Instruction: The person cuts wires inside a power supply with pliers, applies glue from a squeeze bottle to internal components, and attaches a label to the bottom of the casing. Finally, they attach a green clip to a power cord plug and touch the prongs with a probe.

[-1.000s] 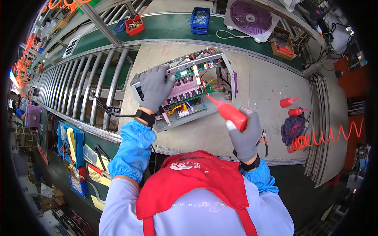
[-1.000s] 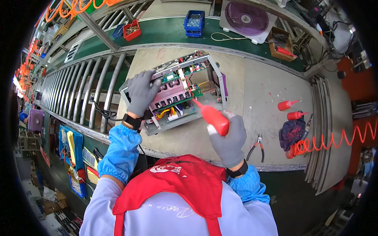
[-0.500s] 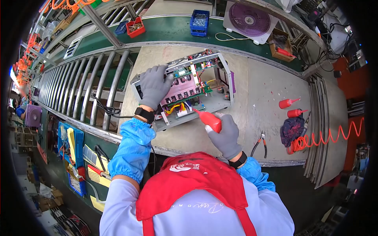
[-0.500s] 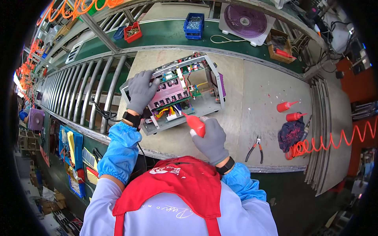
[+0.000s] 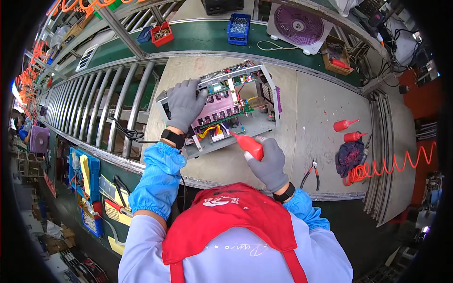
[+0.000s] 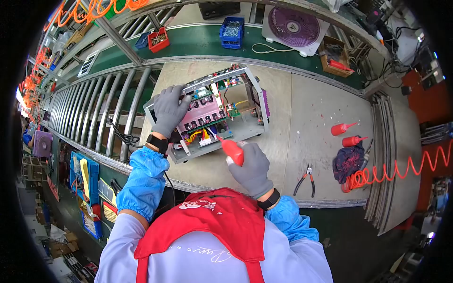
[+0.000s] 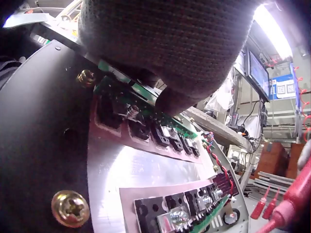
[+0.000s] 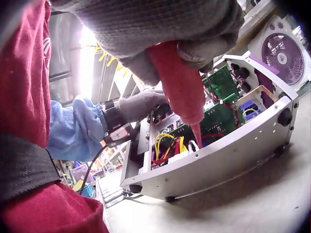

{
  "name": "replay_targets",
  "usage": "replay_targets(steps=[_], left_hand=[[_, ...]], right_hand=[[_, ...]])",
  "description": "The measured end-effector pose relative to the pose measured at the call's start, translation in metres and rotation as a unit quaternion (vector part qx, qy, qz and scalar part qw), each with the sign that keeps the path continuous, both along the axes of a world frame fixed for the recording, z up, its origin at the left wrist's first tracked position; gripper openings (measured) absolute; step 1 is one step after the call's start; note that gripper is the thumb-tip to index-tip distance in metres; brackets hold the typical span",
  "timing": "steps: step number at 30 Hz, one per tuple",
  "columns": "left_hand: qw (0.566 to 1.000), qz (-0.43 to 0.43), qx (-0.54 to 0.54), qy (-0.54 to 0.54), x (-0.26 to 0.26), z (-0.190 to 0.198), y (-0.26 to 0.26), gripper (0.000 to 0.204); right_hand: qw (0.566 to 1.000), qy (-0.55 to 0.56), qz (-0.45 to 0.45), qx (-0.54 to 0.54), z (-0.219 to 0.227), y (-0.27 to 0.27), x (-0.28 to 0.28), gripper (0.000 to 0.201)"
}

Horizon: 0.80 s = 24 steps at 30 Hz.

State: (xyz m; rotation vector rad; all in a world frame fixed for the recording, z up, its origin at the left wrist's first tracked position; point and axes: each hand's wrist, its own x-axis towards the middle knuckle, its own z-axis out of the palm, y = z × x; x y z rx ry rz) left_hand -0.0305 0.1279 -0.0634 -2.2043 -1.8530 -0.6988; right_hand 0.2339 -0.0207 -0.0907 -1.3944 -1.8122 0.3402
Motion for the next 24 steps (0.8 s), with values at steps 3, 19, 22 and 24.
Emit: replay_targets(steps=[3, 19, 22, 24], left_hand=[[1.0, 0.003, -0.006, 0.0, 0.0, 0.001, -0.001, 0.035], [1.0, -0.003, 0.025, -0.005, 0.002, 0.002, -0.007, 0.035], [1.0, 0.011, -0.002, -0.005, 0.003, 0.003, -0.007, 0.037], [1.0, 0.015, -0.007, -0.008, 0.004, 0.004, -0.007, 0.035]], right_hand=[[1.0, 0.005, 0.003, 0.017, 0.002, 0.001, 0.0, 0.044], [0.96, 0.2, -0.078, -0.181, -0.018, 0.021, 0.013, 0.044], [0.949, 0.233, -0.075, -0.201, -0.013, 0.02, 0.017, 0.043], [0.944, 0.248, -0.06, -0.21, 0.005, 0.015, 0.015, 0.044]])
